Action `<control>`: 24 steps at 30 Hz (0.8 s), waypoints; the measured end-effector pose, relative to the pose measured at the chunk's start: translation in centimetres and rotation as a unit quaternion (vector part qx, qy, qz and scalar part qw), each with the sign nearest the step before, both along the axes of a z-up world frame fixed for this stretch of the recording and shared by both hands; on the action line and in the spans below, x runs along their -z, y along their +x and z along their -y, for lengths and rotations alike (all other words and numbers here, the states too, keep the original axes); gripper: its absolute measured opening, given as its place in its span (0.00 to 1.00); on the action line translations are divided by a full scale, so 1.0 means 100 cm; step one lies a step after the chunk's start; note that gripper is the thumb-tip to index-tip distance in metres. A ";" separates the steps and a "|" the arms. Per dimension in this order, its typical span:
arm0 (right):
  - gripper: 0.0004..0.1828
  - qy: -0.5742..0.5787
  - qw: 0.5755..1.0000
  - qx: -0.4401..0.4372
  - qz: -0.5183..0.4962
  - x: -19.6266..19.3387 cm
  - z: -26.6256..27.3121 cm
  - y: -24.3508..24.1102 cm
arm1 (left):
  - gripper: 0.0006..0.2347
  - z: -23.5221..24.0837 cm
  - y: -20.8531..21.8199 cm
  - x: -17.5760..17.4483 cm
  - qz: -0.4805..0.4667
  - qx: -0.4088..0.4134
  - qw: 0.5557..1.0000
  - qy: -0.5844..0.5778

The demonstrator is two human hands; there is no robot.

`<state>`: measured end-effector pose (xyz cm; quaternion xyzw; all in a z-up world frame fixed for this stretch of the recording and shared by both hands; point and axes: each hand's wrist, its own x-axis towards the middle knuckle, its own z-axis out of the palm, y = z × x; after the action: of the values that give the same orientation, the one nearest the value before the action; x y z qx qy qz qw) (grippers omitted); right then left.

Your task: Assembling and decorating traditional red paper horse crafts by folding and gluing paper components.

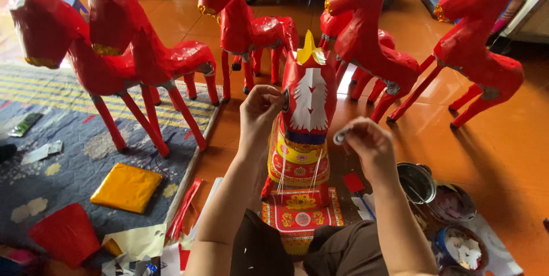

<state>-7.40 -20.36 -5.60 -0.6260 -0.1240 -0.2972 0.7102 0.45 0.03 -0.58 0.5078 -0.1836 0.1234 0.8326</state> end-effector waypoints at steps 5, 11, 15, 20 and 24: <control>0.04 0.060 0.998 0.011 -0.001 -0.030 -0.010 0.016 | 0.05 0.002 -0.002 -0.002 0.009 -0.014 1.000 0.011; 0.05 0.059 0.998 0.005 -0.022 -0.040 -0.010 0.035 | 0.05 0.005 0.001 0.003 0.014 -0.032 0.999 0.014; 0.06 0.052 0.999 0.011 -0.005 -0.040 -0.016 0.040 | 0.05 0.006 0.005 0.009 0.015 -0.041 0.999 0.010; 0.05 0.032 0.998 0.040 -0.024 -0.046 -0.021 0.037 | 0.05 0.007 0.004 0.010 0.020 -0.054 0.998 0.012; 0.06 0.020 0.998 0.051 -0.013 -0.047 -0.022 0.038 | 0.04 0.010 -0.002 0.006 0.050 -0.073 0.996 0.017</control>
<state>-3.59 -18.12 -0.93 -0.6208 -0.0763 -0.3273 0.7082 0.29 -0.94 -1.23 0.5272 -0.1893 0.2057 0.8024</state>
